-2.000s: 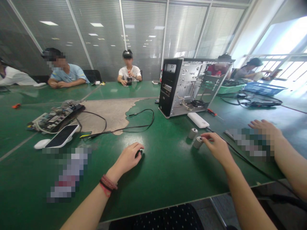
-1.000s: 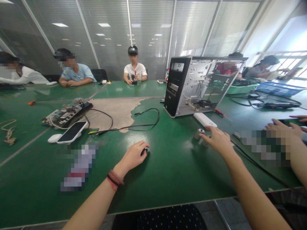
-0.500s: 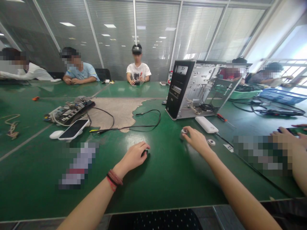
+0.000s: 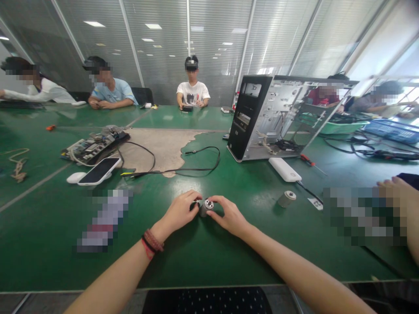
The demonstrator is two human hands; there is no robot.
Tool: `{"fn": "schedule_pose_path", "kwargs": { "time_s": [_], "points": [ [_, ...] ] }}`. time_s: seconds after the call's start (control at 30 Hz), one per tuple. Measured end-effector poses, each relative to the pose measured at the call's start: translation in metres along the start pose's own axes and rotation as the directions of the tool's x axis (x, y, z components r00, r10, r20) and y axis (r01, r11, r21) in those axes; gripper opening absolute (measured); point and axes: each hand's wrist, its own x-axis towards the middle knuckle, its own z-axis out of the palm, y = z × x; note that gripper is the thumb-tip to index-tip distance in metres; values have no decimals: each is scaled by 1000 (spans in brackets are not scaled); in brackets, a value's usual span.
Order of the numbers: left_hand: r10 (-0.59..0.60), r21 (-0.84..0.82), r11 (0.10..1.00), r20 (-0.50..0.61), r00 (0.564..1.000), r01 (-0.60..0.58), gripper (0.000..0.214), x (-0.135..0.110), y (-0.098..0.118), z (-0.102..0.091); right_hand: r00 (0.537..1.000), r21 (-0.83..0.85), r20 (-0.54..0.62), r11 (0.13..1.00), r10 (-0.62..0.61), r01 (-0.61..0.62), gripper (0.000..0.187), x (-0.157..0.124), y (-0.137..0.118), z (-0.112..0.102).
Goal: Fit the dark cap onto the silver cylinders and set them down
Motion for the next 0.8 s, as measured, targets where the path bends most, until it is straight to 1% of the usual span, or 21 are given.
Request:
{"fn": "schedule_pose_path", "kwargs": {
  "time_s": [0.07, 0.13, 0.2, 0.23, 0.3, 0.4, 0.5, 0.57, 0.63, 0.67, 0.73, 0.8],
  "points": [
    [3, 0, 1000, 2, 1000, -3, 22, 0, 1, 0, 999, 50, -24, 998, 37, -35, 25, 1, -1, -4],
    [2, 5, 1000, 5, 1000, -2, 22, 0, 1, 0, 992, 146, -57, 984, 114, -105, 23, 2, -2, -7],
    [0, 8, 1000, 11, 1000, 0, 21, 0, 2, 0, 972, 299, -78, 935, 224, -191, 23, 4, -3, -8],
    [1, 7, 1000, 13, 1000, -1, 21, 0, 2, 0, 955, 394, -74, 889, 286, -235, 24, 4, -4, -8],
    [2, 6, 1000, 14, 1000, -2, 21, 0, 2, 1, 913, 584, -27, 747, 408, -317, 27, 5, -5, -7],
    [2, 5, 1000, 19, 1000, -3, 21, 0, 2, 2, 830, 798, 94, 457, 551, -393, 29, 6, -6, -5],
    [3, 2, 1000, 27, 1000, -3, 21, 0, 2, 2, 754, 895, 241, 161, 611, -417, 24, 6, -6, -2],
    [6, 0, 1000, 28, 1000, -6, 20, 1, 1, 2, 702, 894, 353, -1, 619, -449, 21, 7, -6, -1],
    [11, -3, 1000, 25, 1000, -10, 20, 1, 2, 2, 646, 868, 447, -124, 619, -482, 20, 8, -7, -2],
    [12, -5, 1000, 23, 1000, -12, 20, 1, 2, 2, 623, 854, 481, -171, 617, -491, 22, 9, -7, -3],
    [17, -10, 1000, 21, 1000, -16, 20, 1, 2, 2, 593, 832, 530, -237, 606, -501, 29, 10, -9, -5],
    [21, -12, 1000, 22, 1000, -20, 20, 1, 2, 3, 579, 816, 560, -271, 593, -511, 36, 10, -10, -6]
  ]
}}
